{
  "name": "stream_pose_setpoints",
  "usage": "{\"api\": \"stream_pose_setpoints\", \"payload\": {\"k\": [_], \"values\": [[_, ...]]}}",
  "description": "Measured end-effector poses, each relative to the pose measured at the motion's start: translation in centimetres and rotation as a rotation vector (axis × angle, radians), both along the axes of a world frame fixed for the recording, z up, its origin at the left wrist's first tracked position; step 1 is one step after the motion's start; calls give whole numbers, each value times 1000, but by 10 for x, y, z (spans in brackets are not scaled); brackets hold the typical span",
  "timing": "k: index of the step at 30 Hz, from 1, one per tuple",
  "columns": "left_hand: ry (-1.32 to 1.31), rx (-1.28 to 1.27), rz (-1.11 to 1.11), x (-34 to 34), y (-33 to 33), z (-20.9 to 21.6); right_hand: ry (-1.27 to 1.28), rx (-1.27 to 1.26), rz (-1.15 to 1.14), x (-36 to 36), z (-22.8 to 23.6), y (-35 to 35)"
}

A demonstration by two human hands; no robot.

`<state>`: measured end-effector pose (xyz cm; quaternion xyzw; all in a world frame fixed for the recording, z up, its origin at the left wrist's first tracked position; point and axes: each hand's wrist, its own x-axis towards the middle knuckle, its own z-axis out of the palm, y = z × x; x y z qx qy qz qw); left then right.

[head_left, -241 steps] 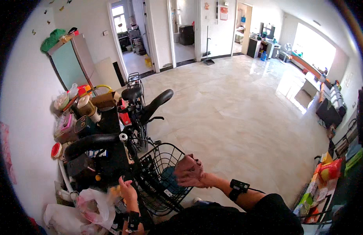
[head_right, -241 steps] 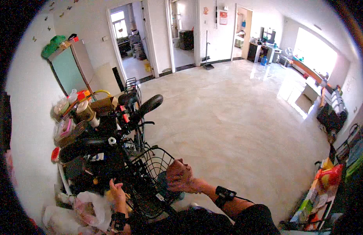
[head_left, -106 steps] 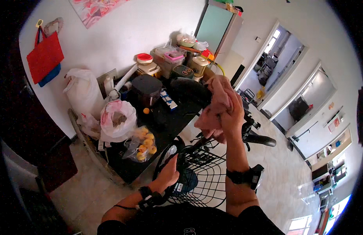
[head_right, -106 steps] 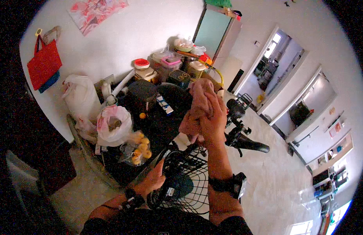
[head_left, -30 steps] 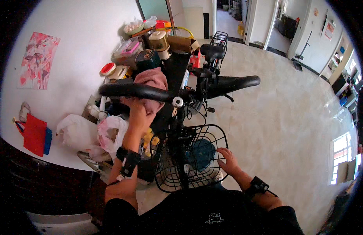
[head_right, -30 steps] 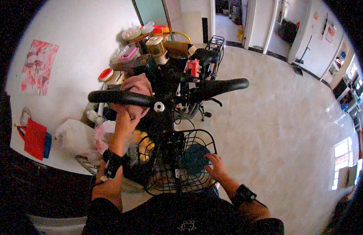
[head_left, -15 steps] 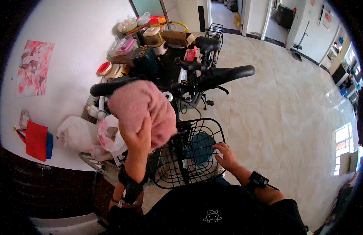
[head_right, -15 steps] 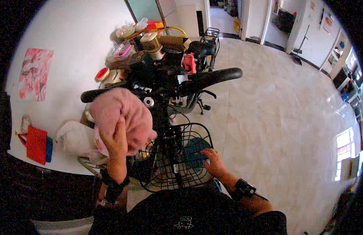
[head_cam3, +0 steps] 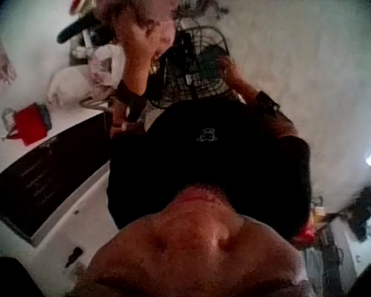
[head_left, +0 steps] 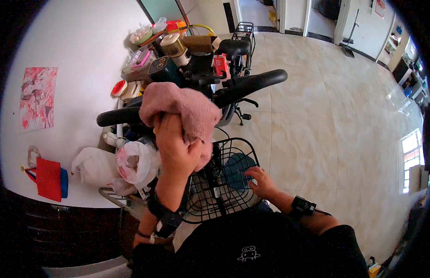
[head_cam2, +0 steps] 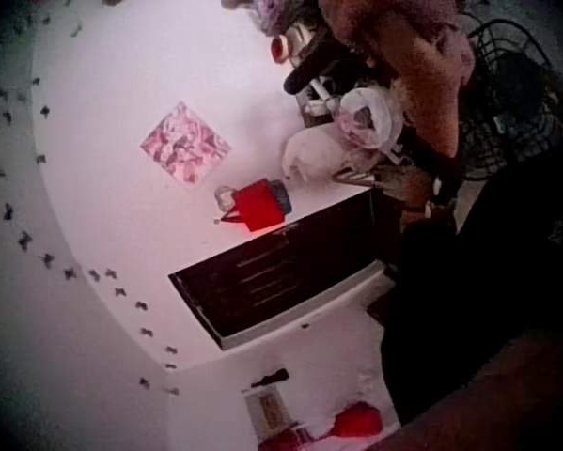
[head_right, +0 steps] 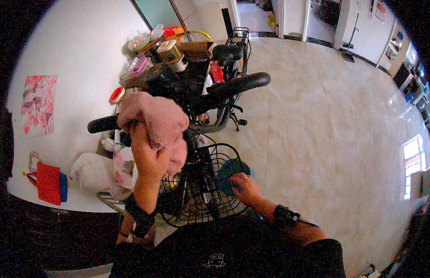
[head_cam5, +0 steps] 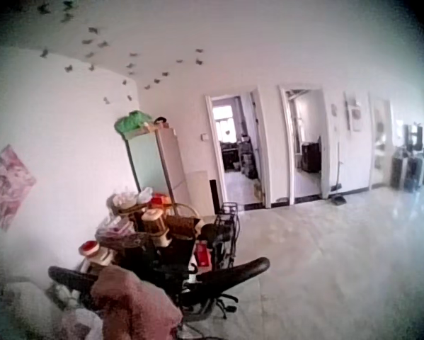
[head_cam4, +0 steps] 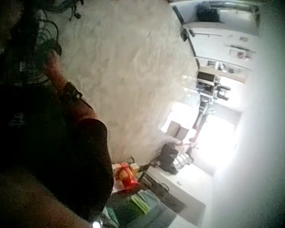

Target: The person wipes the handlebars, frame, seat, and rear rack of a bicycle with a cloth.

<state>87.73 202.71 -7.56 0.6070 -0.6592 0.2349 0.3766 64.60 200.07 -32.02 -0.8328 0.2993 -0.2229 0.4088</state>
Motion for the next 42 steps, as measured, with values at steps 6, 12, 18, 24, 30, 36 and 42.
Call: {"api": "stream_pose_setpoints", "payload": {"k": [6, 12, 18, 24, 30, 36, 42], "values": [[-173, 153, 369, -13, -60, -56, 24, 19, 94, 5, -3, -3], [-66, 372, 152, -20, -3, -99, 10, 23, 141, 1, -2, -10], [249, 734, 196, -23, 69, -141, 37, 102, 315, -5, 5, -19], [728, 374, 362, -22, 31, -149, -48, 84, 417, -4, 2, -22], [458, 590, -133, -92, -7, -207, -98, 105, 420, -2, 2, -22], [724, 843, -272, -92, 18, -198, 9, 112, 466, -15, 2, -25], [732, 1384, -262, -94, 94, -208, -41, 122, 247, -54, 3, 5]]}}
